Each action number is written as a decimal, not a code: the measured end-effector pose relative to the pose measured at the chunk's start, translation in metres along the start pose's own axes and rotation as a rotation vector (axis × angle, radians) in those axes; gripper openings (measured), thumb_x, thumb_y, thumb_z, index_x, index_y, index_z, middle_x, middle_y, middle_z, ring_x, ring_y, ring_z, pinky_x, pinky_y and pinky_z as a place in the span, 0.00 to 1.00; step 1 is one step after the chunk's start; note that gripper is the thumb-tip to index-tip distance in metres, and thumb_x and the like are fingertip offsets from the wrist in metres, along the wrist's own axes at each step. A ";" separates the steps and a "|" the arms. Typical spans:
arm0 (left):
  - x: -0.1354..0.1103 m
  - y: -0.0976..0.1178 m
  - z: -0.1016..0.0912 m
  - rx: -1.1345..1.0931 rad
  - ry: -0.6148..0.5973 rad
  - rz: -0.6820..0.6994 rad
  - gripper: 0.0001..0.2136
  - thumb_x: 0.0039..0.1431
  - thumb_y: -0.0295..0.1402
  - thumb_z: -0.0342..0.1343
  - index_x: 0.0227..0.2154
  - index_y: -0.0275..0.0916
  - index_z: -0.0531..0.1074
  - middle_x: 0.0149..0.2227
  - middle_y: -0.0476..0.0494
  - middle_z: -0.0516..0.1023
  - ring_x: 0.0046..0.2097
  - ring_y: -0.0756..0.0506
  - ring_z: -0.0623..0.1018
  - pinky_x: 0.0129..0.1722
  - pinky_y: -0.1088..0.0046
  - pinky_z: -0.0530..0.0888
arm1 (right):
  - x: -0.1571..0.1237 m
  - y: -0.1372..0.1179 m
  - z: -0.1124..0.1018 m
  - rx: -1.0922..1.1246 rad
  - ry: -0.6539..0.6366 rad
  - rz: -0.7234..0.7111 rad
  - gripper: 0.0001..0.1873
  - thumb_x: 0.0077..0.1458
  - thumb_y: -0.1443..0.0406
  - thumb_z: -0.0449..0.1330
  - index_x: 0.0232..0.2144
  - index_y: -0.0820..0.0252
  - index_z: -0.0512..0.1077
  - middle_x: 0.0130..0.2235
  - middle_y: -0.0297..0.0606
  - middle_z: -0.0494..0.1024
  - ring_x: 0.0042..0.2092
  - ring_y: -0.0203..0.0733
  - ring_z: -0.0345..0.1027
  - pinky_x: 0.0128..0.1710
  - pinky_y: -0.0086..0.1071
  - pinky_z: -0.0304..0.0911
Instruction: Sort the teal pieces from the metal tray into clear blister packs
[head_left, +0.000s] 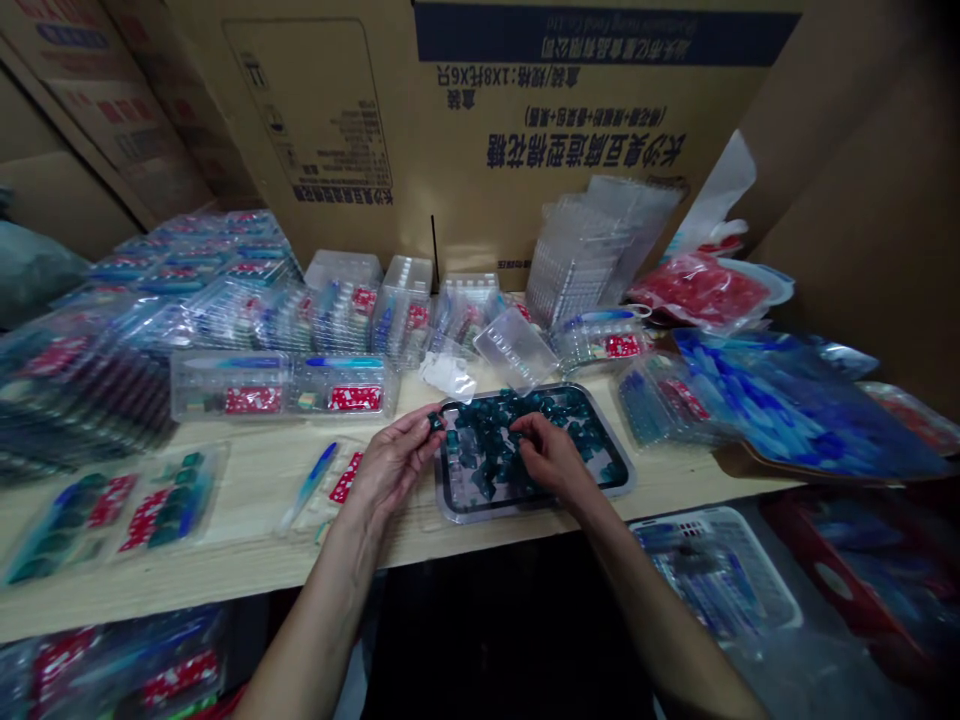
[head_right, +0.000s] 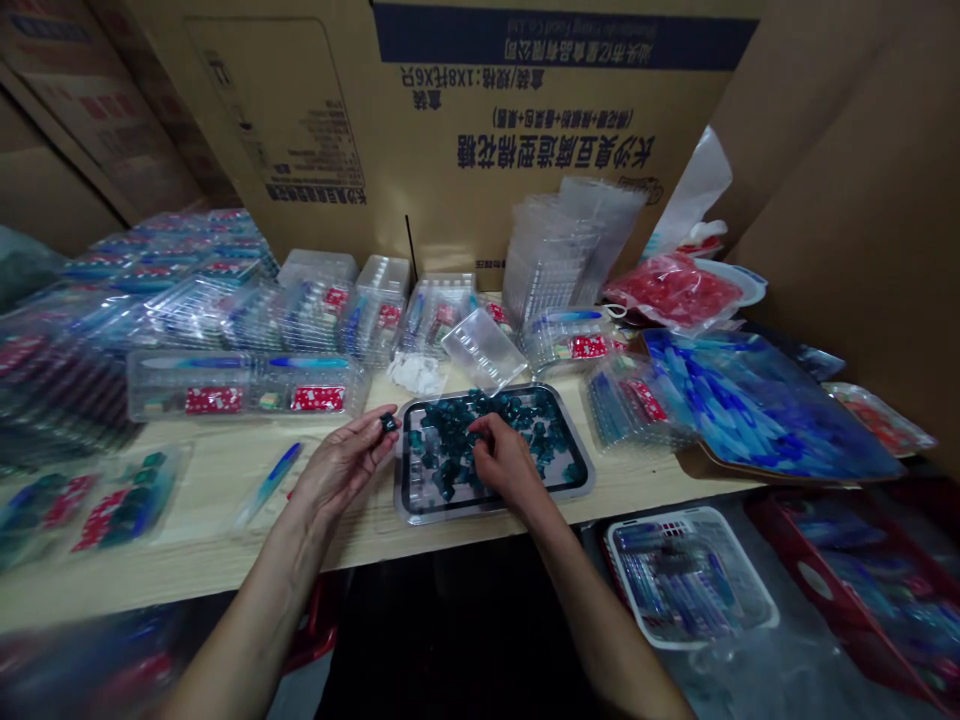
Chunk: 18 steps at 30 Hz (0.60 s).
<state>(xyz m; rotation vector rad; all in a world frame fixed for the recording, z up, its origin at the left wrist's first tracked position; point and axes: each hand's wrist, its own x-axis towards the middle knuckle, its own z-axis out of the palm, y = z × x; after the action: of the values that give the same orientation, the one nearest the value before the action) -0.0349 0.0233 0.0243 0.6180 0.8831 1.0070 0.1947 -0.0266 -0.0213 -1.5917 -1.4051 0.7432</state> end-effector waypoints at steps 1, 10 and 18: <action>-0.001 -0.001 -0.002 0.011 0.002 -0.002 0.12 0.51 0.22 0.65 0.40 0.33 0.81 0.36 0.41 0.83 0.32 0.52 0.81 0.36 0.83 0.78 | -0.001 -0.001 0.001 -0.011 -0.007 -0.004 0.13 0.49 0.67 0.52 0.37 0.58 0.71 0.23 0.27 0.66 0.24 0.34 0.58 0.26 0.28 0.52; -0.001 -0.013 -0.017 0.250 -0.006 0.126 0.18 0.45 0.32 0.72 0.41 0.34 0.80 0.33 0.45 0.82 0.29 0.53 0.79 0.33 0.82 0.76 | -0.034 -0.030 0.024 -0.017 -0.218 -0.204 0.15 0.50 0.73 0.51 0.39 0.58 0.70 0.27 0.29 0.69 0.29 0.35 0.63 0.32 0.28 0.56; -0.003 -0.018 -0.017 0.091 -0.022 0.034 0.15 0.44 0.27 0.71 0.38 0.34 0.80 0.34 0.45 0.81 0.32 0.53 0.80 0.35 0.83 0.78 | -0.042 -0.028 0.041 -0.075 -0.196 -0.265 0.16 0.49 0.77 0.52 0.39 0.57 0.69 0.34 0.35 0.72 0.35 0.39 0.67 0.38 0.31 0.59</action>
<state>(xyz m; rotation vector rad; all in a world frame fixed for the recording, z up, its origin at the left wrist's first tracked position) -0.0419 0.0137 0.0027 0.7213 0.9057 0.9929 0.1380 -0.0589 -0.0192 -1.3799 -1.7647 0.7083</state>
